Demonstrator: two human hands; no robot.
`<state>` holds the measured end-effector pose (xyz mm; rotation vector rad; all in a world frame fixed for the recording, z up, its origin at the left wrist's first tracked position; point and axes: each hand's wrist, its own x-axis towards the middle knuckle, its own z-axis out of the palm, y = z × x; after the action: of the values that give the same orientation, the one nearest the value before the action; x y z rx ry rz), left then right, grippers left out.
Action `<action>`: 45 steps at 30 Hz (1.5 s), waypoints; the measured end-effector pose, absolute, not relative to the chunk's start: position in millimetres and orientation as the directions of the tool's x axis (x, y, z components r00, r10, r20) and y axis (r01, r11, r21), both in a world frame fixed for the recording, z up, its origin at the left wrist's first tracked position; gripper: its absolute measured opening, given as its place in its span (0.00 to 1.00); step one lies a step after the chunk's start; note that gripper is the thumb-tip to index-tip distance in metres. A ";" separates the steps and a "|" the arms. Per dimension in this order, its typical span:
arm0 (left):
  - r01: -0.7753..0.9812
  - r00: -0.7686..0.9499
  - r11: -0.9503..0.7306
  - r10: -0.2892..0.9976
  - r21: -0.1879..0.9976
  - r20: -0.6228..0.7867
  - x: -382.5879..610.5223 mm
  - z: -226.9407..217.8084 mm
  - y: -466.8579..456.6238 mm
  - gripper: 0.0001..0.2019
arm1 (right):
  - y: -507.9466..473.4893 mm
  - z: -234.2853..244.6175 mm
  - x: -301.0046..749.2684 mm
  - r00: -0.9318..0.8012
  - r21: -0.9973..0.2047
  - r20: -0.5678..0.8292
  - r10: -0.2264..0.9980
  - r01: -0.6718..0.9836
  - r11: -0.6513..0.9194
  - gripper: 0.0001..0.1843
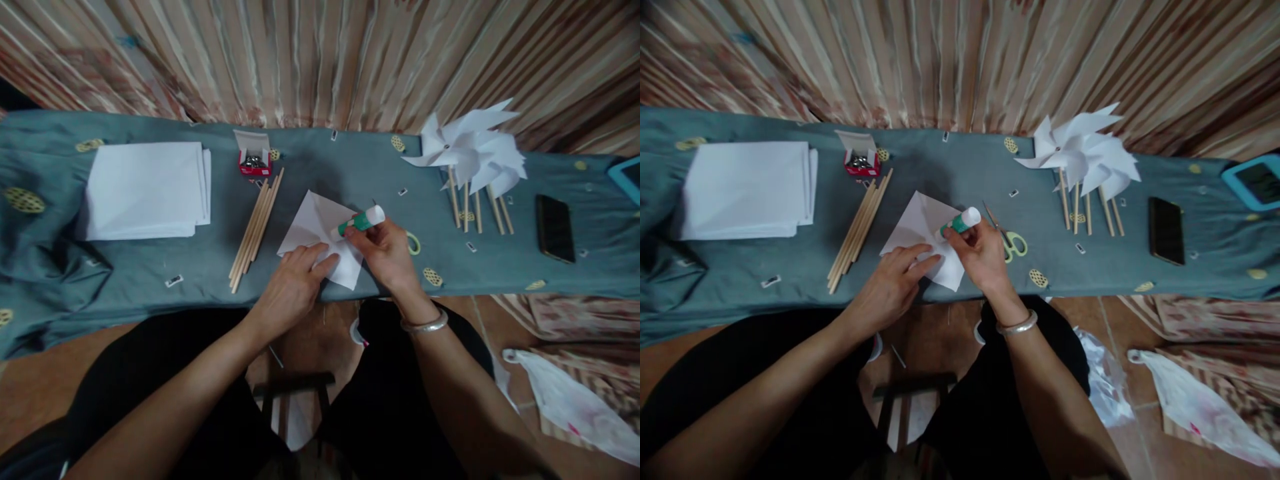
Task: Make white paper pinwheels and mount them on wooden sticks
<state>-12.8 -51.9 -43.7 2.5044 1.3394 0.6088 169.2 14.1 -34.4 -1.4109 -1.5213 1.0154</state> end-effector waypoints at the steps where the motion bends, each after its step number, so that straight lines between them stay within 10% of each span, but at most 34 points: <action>1: 0.739 0.497 -0.556 0.831 0.381 0.249 -12.1 -43.8 -51.6 0.22 | 14.4 -34.8 169.2 -0.053 -0.926 0.044 0.998 0.374 0.061 0.14; 17: 0.735 0.572 -0.592 0.803 0.331 0.167 -8.6 -37.0 -47.1 0.18 | 12.6 -22.0 160.6 -0.119 -0.728 0.148 0.982 0.659 0.190 0.13; 45: 0.735 0.583 -0.602 0.796 0.312 0.162 -9.3 -39.3 -45.3 0.19 | 13.8 -22.9 160.9 -0.220 -0.758 0.074 0.973 0.622 0.198 0.13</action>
<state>-9.3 -45.3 -39.3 2.6021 1.2762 0.4240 160.9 13.8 -22.9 -1.4814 -1.9202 0.8165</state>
